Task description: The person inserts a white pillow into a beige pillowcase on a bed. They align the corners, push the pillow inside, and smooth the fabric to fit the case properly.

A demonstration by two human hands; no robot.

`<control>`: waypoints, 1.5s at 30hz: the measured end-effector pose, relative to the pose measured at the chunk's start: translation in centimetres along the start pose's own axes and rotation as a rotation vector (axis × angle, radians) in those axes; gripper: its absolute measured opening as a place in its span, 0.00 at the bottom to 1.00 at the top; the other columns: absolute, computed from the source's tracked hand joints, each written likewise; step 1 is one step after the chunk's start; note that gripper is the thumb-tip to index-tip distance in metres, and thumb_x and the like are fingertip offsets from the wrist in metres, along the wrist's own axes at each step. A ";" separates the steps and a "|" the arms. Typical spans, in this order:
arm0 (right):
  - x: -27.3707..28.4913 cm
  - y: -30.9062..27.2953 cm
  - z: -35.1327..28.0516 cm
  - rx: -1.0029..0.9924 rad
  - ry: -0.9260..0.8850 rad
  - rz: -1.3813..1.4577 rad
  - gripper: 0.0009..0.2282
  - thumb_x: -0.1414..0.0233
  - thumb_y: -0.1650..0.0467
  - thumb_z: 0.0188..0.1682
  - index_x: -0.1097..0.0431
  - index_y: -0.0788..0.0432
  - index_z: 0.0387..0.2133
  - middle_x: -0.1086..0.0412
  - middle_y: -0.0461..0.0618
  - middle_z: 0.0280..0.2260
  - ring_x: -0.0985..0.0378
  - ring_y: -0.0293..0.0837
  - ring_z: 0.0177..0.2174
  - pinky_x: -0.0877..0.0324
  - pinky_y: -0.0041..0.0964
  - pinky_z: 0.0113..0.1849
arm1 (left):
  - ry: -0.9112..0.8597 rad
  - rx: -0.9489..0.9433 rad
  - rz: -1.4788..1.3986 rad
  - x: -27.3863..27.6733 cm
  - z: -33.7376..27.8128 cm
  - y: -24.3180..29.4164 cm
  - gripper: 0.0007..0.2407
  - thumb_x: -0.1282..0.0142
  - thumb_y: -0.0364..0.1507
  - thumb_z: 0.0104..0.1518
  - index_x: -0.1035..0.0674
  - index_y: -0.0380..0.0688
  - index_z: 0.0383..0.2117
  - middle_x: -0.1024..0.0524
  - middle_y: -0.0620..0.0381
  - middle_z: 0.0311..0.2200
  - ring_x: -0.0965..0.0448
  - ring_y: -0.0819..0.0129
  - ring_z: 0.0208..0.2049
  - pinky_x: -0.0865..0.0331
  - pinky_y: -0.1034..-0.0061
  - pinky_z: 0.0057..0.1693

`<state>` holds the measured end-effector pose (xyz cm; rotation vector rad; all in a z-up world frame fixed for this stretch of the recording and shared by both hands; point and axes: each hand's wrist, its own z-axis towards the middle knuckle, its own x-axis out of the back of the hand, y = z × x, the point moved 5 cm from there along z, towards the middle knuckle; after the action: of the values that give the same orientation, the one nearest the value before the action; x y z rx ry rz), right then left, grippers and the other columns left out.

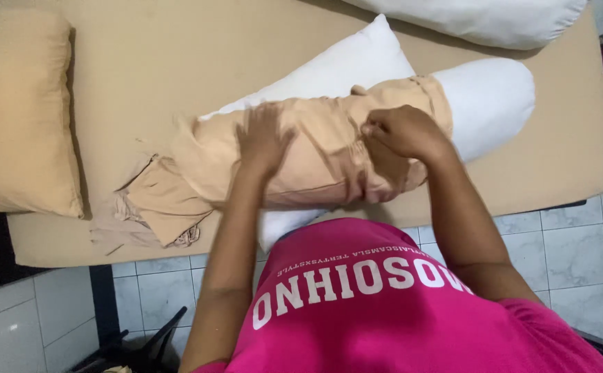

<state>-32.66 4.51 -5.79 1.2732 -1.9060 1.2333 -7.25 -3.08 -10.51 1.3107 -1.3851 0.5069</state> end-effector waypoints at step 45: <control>0.3 3.2 -1.4 0.902 1.238 -0.101 0.20 0.47 0.63 0.54 0.41 0.55 0.13 0.44 0.44 0.17 0.33 0.49 0.22 0.39 0.50 0.41 | 0.664 -0.345 0.035 11.8 -1.7 -0.5 0.20 0.39 0.41 0.62 0.21 0.45 0.56 0.30 0.45 0.62 0.44 0.39 0.68 0.61 0.36 0.68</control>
<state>-35.81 6.03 -6.21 0.5637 -0.3787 2.1819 -3.47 -6.67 0.25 0.7385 -0.8851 0.6239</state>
